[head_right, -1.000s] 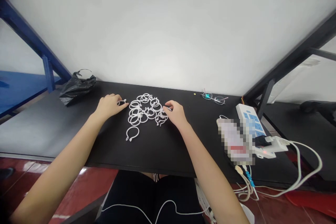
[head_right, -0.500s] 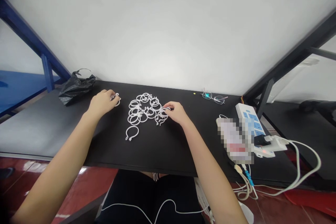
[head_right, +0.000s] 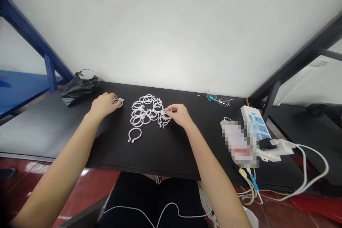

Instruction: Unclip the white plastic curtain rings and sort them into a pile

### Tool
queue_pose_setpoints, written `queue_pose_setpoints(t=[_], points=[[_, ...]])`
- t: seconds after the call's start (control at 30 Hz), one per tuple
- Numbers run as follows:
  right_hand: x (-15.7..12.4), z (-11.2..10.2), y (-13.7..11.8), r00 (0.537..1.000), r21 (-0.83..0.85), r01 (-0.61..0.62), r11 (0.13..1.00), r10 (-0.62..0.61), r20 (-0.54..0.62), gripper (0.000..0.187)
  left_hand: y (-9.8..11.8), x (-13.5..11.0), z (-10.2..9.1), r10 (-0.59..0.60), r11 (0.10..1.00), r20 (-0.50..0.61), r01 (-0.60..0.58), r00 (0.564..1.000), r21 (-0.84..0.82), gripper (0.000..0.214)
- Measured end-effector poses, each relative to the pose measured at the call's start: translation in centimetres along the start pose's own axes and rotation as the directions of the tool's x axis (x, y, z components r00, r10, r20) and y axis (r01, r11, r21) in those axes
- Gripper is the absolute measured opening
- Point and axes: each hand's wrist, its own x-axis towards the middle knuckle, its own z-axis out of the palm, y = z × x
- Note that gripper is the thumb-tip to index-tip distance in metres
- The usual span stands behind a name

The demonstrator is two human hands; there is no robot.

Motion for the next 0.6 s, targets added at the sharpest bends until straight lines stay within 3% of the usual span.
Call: queue_pose_setpoints(t=[0.17,0.33,0.4,0.5,0.6], points=[[0.0,-0.1,0.1,1.000,0.010,-0.009,1.000,0.009,0.007,0.014,0.0,-0.1,0.2,-0.006,1.000,-0.008,0.006,1.000,-0.002,0.044],[-0.1,0.2,0.0,0.999,0.002,-0.005,1.000,0.005,0.032,0.021,0.3,-0.1,0.6,0.063,0.995,-0.225,-0.080,0.972,-0.066,0.037],[-0.2,0.3,-0.1,1.000,0.017,-0.005,1.000,0.005,0.008,0.019,0.9,-0.1,0.7,0.145,0.965,-0.336,-0.207,0.931,-0.159,0.031],[-0.2,0.3,-0.2,0.999,0.049,0.015,0.999,-0.013,-0.030,0.018,2.5,-0.7,0.8,0.319,0.831,-0.469,-0.481,0.823,-0.278,0.023],[0.0,0.3,-0.2,0.991,0.084,0.058,0.995,-0.047,-0.122,0.020,4.5,-1.9,0.9,0.518,0.665,-0.483,-0.687,0.706,-0.292,0.019]])
